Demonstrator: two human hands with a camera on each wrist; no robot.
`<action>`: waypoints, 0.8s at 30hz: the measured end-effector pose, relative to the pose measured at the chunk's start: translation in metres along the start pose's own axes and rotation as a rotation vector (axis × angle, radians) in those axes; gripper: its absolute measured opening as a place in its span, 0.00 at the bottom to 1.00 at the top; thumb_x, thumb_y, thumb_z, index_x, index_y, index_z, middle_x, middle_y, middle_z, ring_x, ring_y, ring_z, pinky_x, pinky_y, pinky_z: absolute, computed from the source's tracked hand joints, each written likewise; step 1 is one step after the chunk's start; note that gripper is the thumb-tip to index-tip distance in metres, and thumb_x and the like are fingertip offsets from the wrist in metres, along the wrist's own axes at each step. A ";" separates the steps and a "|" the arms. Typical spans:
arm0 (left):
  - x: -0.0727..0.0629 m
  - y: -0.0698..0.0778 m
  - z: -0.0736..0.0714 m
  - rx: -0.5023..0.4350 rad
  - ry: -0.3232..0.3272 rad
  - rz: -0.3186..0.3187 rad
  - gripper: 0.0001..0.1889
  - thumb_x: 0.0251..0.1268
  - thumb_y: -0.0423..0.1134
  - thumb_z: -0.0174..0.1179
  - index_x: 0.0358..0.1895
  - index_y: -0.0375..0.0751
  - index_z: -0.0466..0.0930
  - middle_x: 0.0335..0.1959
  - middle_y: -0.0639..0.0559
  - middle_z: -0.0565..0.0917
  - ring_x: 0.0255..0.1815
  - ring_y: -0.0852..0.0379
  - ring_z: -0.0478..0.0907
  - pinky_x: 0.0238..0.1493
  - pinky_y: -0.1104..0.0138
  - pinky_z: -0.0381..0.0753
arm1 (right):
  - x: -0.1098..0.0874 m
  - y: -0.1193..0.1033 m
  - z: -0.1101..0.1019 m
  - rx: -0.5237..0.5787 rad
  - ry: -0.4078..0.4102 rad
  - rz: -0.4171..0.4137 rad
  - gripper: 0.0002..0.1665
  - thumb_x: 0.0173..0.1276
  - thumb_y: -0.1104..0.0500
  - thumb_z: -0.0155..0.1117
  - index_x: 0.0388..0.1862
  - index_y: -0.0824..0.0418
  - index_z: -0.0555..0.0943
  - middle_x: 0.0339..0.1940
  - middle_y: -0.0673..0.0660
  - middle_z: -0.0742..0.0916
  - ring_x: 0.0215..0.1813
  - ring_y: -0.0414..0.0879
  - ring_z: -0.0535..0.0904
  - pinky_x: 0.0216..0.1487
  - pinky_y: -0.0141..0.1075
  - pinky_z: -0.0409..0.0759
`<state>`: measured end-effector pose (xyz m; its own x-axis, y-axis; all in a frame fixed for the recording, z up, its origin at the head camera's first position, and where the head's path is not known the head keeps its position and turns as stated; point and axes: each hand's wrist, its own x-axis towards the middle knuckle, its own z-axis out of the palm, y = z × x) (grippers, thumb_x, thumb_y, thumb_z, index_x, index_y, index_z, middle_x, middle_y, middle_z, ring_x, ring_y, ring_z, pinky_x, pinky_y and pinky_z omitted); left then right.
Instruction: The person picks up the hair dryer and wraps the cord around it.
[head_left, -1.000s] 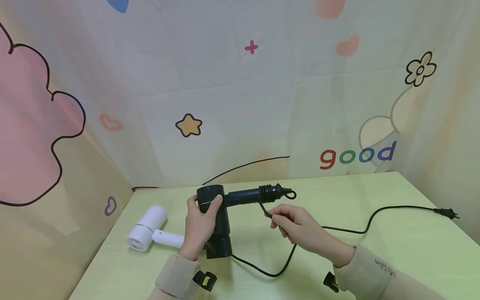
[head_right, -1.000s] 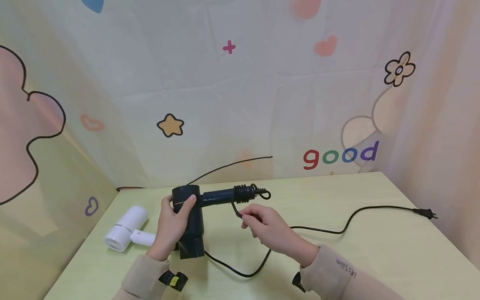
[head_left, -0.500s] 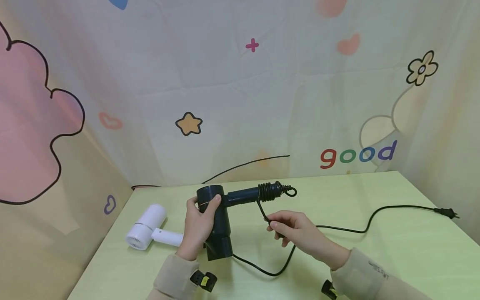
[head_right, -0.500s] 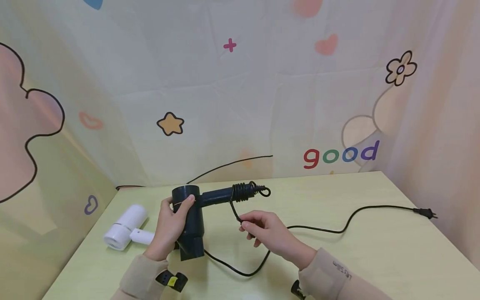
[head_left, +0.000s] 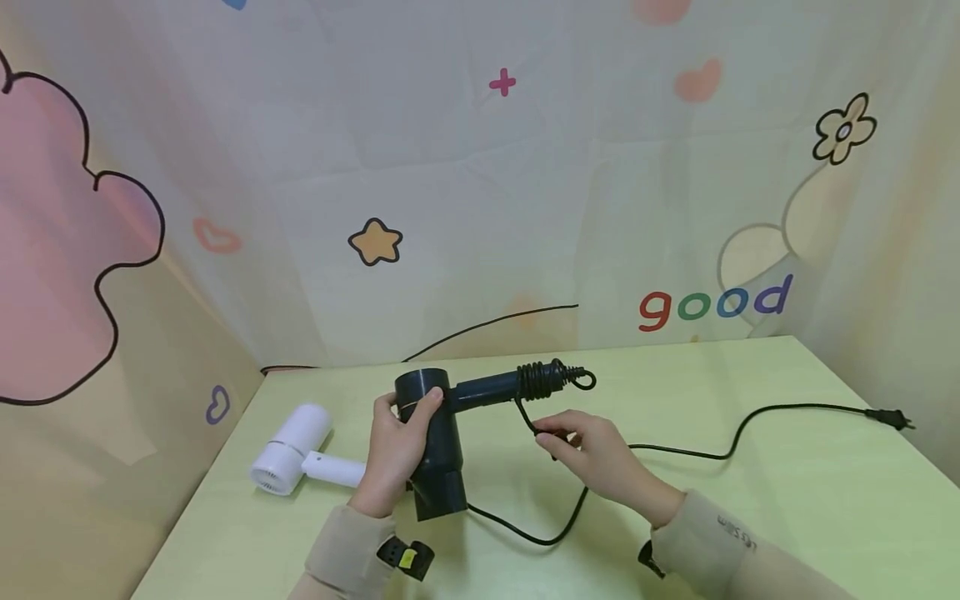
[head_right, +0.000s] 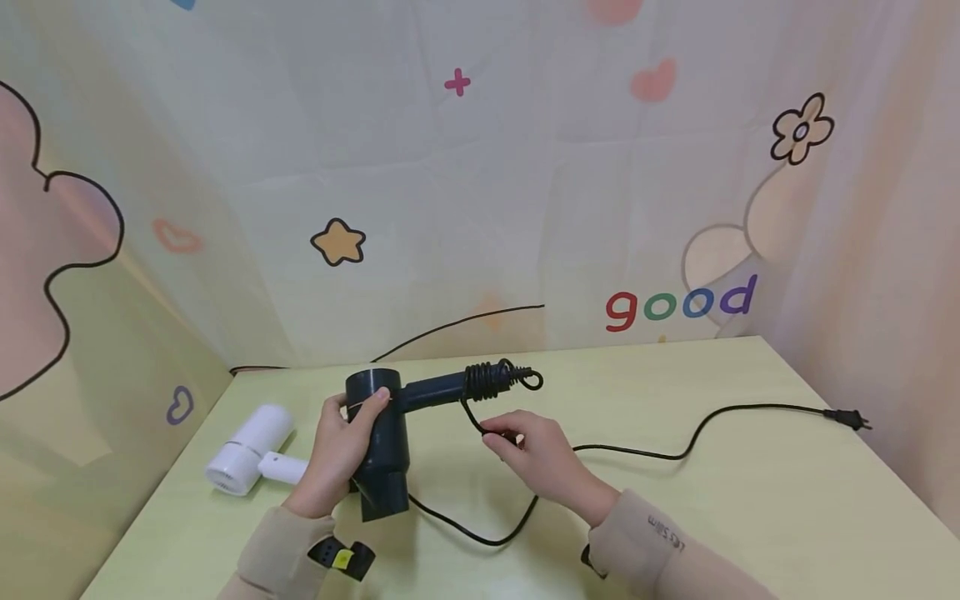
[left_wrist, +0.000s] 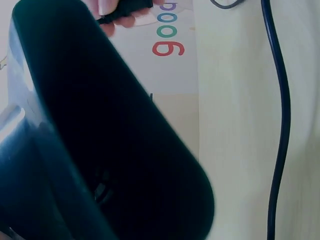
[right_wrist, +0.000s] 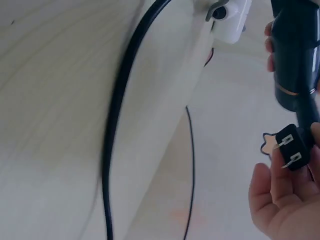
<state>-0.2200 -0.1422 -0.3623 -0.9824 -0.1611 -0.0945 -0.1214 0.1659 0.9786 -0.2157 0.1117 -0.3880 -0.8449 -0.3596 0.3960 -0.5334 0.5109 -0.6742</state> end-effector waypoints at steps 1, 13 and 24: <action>0.000 0.000 0.000 -0.005 -0.008 -0.003 0.46 0.57 0.66 0.57 0.68 0.40 0.50 0.47 0.37 0.76 0.36 0.52 0.81 0.38 0.61 0.82 | 0.001 0.003 -0.001 0.015 -0.026 0.017 0.14 0.68 0.55 0.60 0.47 0.62 0.83 0.40 0.53 0.87 0.32 0.36 0.80 0.36 0.30 0.77; -0.005 -0.001 -0.003 -0.049 -0.172 -0.010 0.41 0.59 0.63 0.58 0.65 0.41 0.53 0.44 0.38 0.79 0.32 0.55 0.82 0.35 0.60 0.83 | 0.022 0.031 -0.034 0.377 -0.439 0.229 0.22 0.70 0.51 0.58 0.56 0.62 0.74 0.44 0.59 0.84 0.44 0.52 0.81 0.49 0.42 0.79; -0.011 0.002 -0.003 -0.071 -0.330 0.010 0.36 0.60 0.57 0.61 0.64 0.45 0.55 0.42 0.39 0.81 0.33 0.54 0.83 0.34 0.59 0.83 | 0.046 0.035 -0.072 0.494 -0.760 0.093 0.15 0.67 0.59 0.61 0.50 0.64 0.79 0.38 0.57 0.86 0.40 0.47 0.81 0.44 0.45 0.80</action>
<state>-0.2094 -0.1427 -0.3592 -0.9780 0.1654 -0.1271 -0.1123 0.0956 0.9891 -0.2759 0.1693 -0.3483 -0.5365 -0.8408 -0.0725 -0.2388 0.2337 -0.9425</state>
